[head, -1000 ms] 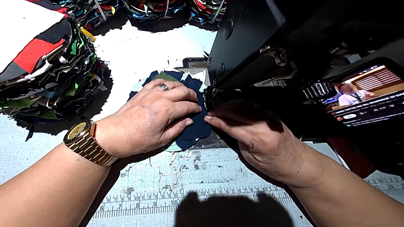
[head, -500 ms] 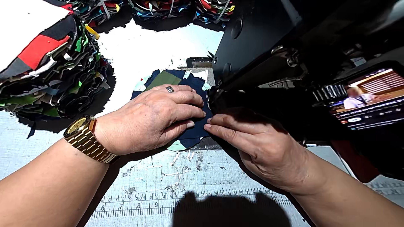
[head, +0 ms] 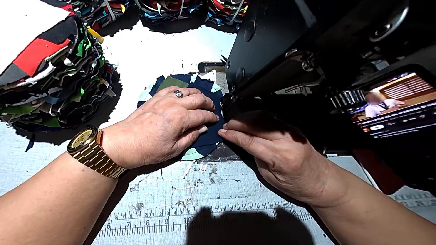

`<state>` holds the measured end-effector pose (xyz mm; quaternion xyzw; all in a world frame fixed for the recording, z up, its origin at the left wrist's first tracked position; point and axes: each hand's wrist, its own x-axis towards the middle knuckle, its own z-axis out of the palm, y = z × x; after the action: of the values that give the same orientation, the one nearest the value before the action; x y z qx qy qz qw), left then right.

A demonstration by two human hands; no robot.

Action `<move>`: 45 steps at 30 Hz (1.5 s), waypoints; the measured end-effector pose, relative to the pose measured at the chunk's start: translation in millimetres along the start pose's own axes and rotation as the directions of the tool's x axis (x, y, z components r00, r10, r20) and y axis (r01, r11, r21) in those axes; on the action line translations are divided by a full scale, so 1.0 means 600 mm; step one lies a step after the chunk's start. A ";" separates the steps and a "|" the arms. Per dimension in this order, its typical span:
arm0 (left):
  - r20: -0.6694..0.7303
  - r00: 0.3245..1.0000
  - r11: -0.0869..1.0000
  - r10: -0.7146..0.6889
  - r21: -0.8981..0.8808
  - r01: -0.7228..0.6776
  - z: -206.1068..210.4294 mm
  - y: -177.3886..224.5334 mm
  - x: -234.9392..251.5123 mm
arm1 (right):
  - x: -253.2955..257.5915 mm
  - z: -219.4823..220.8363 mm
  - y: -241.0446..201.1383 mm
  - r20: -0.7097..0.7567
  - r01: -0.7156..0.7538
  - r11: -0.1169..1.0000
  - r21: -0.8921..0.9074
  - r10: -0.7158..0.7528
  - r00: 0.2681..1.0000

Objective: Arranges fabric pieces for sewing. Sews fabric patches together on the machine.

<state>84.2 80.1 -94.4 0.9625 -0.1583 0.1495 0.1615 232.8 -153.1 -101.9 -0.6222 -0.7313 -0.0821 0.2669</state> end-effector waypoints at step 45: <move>-0.059 0.986 0.971 -0.159 0.170 0.167 0.011 0.017 0.004 | 0.002 0.006 -0.005 0.001 -0.014 1.000 -0.005 0.014 1.000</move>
<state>84.1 68.0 -97.0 0.9791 -0.0614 0.1708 0.0920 229.0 -151.1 -103.9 -0.6280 -0.7269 -0.0817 0.2656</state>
